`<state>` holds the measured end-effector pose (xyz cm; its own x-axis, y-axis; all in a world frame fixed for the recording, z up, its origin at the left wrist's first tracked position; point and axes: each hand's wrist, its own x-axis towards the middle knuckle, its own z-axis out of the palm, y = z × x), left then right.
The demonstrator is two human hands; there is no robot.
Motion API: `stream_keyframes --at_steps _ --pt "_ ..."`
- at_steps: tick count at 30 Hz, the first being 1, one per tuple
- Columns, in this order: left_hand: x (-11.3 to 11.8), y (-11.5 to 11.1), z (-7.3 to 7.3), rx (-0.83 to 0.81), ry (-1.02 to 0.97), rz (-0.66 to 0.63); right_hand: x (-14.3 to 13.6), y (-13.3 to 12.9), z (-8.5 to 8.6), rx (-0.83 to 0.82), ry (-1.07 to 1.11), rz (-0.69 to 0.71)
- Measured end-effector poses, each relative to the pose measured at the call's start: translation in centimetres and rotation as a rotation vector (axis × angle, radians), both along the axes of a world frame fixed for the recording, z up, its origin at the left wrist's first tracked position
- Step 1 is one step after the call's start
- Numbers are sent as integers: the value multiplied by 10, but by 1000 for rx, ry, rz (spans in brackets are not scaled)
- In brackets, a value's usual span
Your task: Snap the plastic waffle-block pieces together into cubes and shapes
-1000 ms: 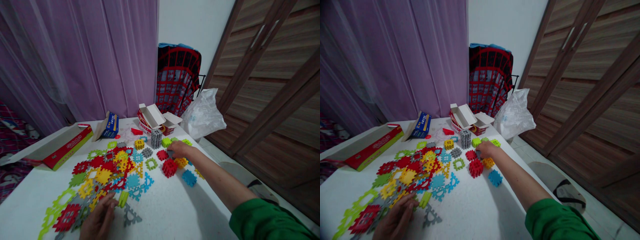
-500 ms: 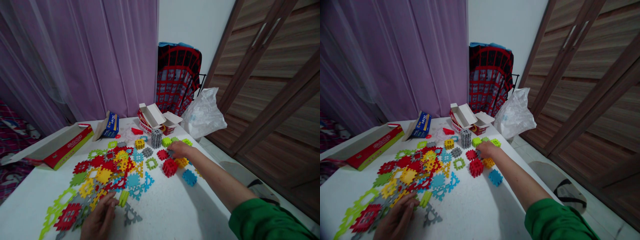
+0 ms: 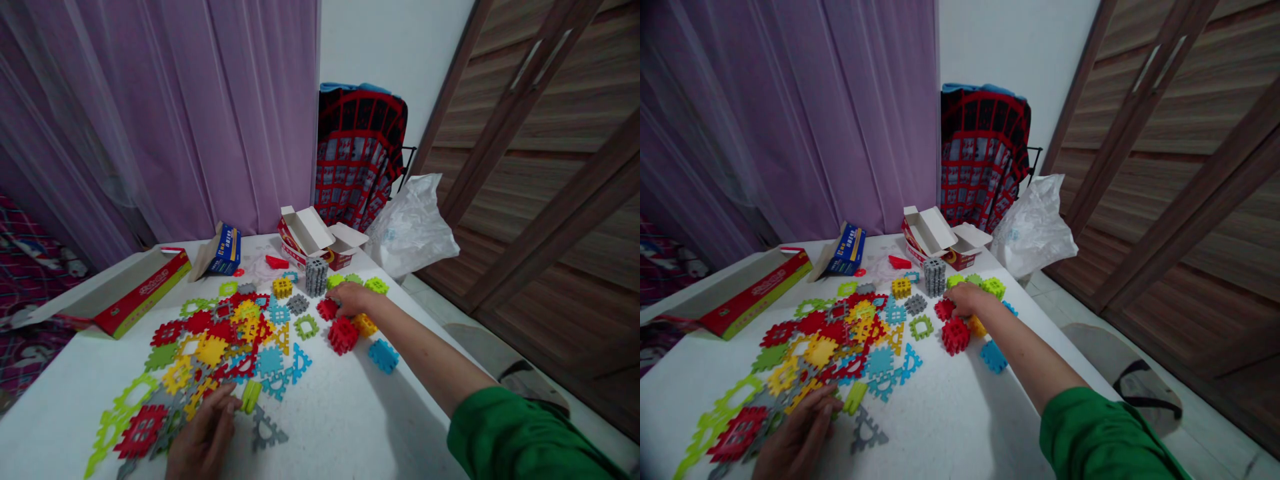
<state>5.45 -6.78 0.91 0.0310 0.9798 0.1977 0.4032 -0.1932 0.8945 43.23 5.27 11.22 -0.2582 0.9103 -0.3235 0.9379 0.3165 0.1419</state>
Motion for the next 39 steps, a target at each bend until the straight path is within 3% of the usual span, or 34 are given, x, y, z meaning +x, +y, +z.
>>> stream_keyframes --at_steps 3,8,13,31,39 --pt "2 -2 0 -10 4 -19 -1 3 1 -25 -8 -9" --pt "12 -8 3 15 -46 102 -6 2 5 -54 -33 -39" --pt "5 -3 -1 -27 -23 1 -8 2 3 -44 -45 -29" --pt "-1 1 -4 19 25 -4 -13 7 -1 -31 -20 -10" --pt "-1 0 0 -37 -16 -13 -10 8 -3 -43 -41 36"
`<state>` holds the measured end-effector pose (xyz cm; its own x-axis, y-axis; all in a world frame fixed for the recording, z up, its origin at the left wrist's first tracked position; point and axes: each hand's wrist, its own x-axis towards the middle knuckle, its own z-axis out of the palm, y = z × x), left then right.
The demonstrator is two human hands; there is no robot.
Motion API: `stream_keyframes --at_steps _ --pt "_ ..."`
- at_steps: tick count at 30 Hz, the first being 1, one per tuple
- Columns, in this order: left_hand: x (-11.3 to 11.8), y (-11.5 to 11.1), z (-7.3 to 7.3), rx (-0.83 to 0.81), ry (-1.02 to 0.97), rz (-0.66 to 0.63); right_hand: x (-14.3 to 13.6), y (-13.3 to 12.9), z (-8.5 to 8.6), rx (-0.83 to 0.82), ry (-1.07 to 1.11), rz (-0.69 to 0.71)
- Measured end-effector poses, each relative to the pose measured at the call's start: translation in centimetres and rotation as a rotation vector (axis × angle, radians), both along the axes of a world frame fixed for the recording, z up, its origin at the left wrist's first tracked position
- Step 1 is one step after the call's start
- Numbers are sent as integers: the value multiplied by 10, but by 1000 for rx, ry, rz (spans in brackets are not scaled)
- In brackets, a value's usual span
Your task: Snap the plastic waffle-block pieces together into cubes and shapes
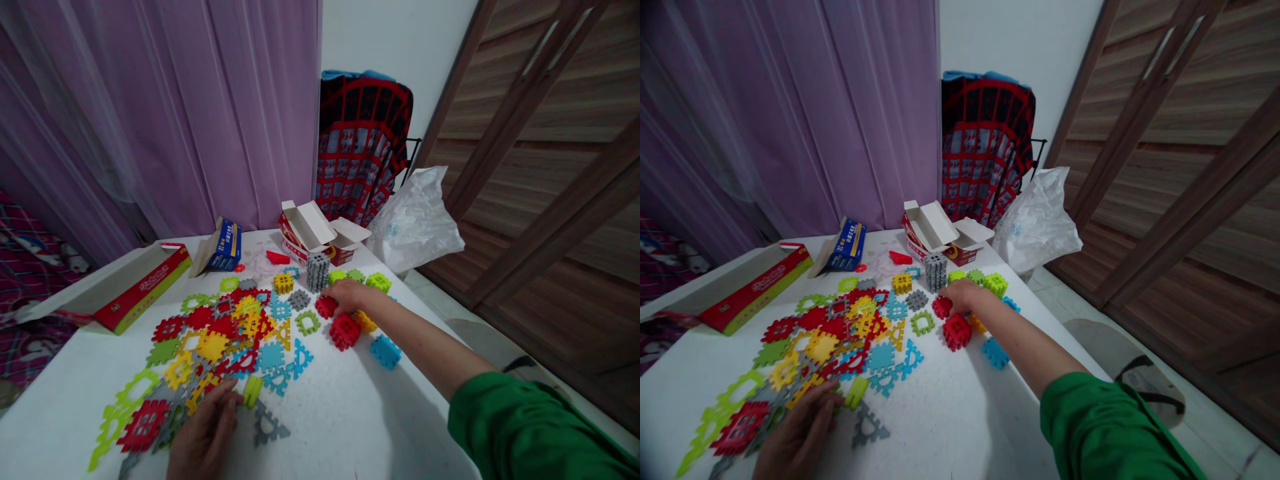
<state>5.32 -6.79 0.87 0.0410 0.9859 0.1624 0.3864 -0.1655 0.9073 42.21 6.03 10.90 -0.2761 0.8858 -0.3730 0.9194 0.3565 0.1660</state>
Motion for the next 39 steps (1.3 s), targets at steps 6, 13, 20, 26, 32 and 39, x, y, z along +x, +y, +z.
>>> stream_keyframes --at_steps 6,13,20,26,32,39 --pt "-1 1 -1 -30 -12 -6 -8 3 6 -47 -60 13" --pt "-4 2 -9 4 26 -36 -14 6 4 -56 -68 10" --pt "-1 3 -5 8 6 -20 -20 5 4 -43 -38 -2" --pt "-5 3 -11 3 15 -14 -21 6 6 -47 -49 -14" --pt "-4 3 -11 -1 39 -6 -23 5 11 -58 -69 -20" --pt "1 2 -6 33 26 9 -25 4 12 -65 -76 -12"
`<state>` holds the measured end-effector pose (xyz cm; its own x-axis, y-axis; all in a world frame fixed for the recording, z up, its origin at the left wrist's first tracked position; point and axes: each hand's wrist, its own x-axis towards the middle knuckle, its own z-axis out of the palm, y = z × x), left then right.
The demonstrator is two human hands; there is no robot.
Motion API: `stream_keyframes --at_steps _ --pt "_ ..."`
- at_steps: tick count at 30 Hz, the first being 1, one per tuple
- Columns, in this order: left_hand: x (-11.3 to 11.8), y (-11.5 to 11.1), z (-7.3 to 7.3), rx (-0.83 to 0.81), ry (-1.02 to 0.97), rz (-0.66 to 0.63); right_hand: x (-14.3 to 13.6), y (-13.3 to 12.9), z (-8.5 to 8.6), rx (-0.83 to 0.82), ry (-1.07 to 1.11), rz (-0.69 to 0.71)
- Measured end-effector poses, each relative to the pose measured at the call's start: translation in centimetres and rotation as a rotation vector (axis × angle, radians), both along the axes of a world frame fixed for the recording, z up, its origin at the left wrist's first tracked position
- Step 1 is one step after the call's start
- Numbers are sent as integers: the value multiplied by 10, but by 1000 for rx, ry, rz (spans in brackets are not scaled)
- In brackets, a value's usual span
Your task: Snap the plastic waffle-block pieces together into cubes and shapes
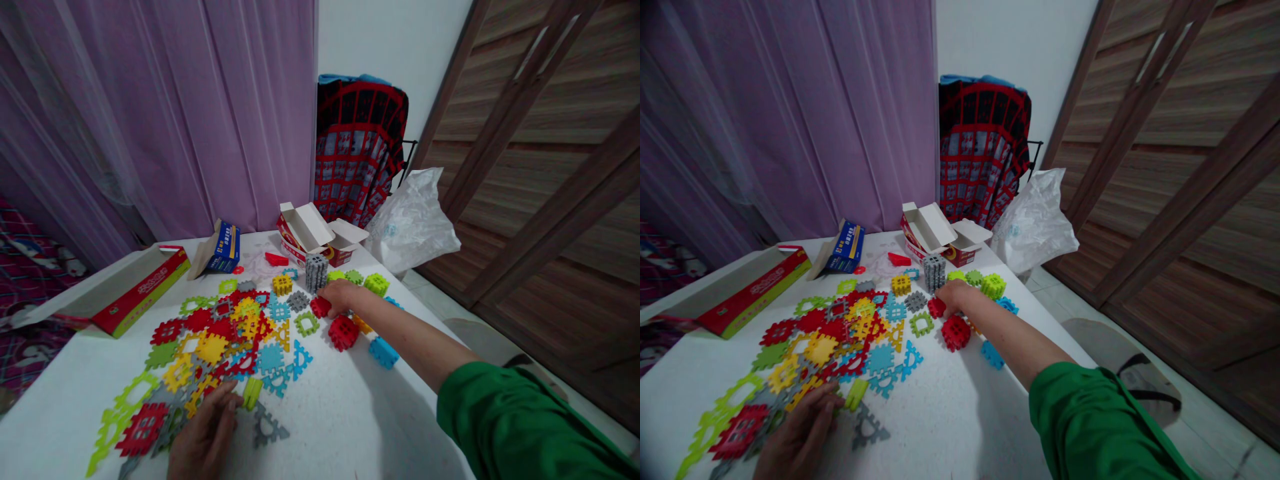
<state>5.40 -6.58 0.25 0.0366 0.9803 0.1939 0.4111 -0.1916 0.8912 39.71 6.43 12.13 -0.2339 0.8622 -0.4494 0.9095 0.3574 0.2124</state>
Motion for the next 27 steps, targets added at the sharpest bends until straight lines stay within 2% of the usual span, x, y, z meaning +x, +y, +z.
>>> stream_keyframes --at_steps 5,8,13,16,22,27 --pt "-3 1 -4 -32 14 -17 -1 -1 1 -2 0 -3" --pt "-2 1 -2 -25 13 -11 5 -3 9 18 26 -22" --pt "2 -1 6 -11 1 42 37 -14 35 137 90 -48" --pt "1 1 4 -18 6 21 56 -26 43 169 68 -70" --pt "-3 6 -5 -32 -11 -2 55 -44 27 155 67 -43" --pt "-2 5 -1 -12 -11 -3 52 -38 16 132 123 -91"
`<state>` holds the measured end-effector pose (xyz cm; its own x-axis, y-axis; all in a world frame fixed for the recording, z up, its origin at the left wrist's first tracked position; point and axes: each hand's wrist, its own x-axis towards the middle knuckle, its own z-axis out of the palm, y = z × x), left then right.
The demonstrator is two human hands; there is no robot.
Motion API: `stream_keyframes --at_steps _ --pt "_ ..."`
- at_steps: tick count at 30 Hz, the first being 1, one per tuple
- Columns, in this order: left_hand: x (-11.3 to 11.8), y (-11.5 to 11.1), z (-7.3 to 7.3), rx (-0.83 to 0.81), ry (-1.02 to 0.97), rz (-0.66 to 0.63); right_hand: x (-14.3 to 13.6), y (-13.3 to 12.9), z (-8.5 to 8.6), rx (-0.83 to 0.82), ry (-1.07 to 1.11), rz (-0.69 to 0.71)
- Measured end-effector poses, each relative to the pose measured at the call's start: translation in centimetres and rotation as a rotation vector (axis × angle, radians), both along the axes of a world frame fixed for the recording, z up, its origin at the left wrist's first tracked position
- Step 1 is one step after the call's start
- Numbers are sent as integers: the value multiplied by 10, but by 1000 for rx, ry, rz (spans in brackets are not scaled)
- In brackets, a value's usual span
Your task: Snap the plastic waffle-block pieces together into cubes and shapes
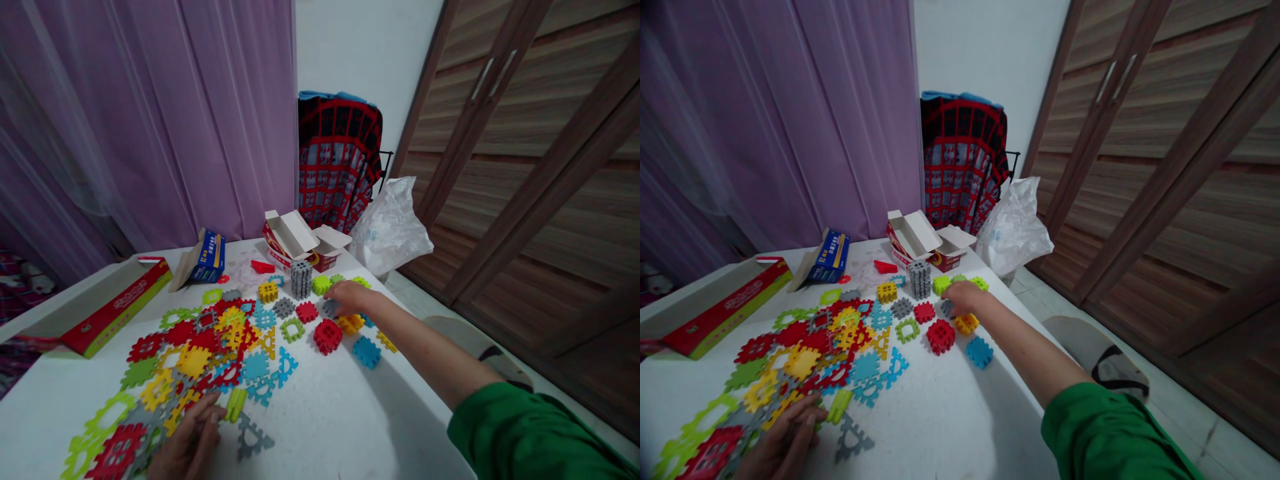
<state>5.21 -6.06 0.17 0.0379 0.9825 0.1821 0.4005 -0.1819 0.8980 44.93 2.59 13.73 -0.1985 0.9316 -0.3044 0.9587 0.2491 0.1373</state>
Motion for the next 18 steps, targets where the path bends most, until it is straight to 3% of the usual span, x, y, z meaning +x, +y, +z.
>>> stream_keyframes --at_steps 8,18 --pt "0 -3 -2 -23 20 -7 15 14 -10 16 40 -117" --pt "3 -3 11 16 49 2 18 22 -24 -5 81 -144"
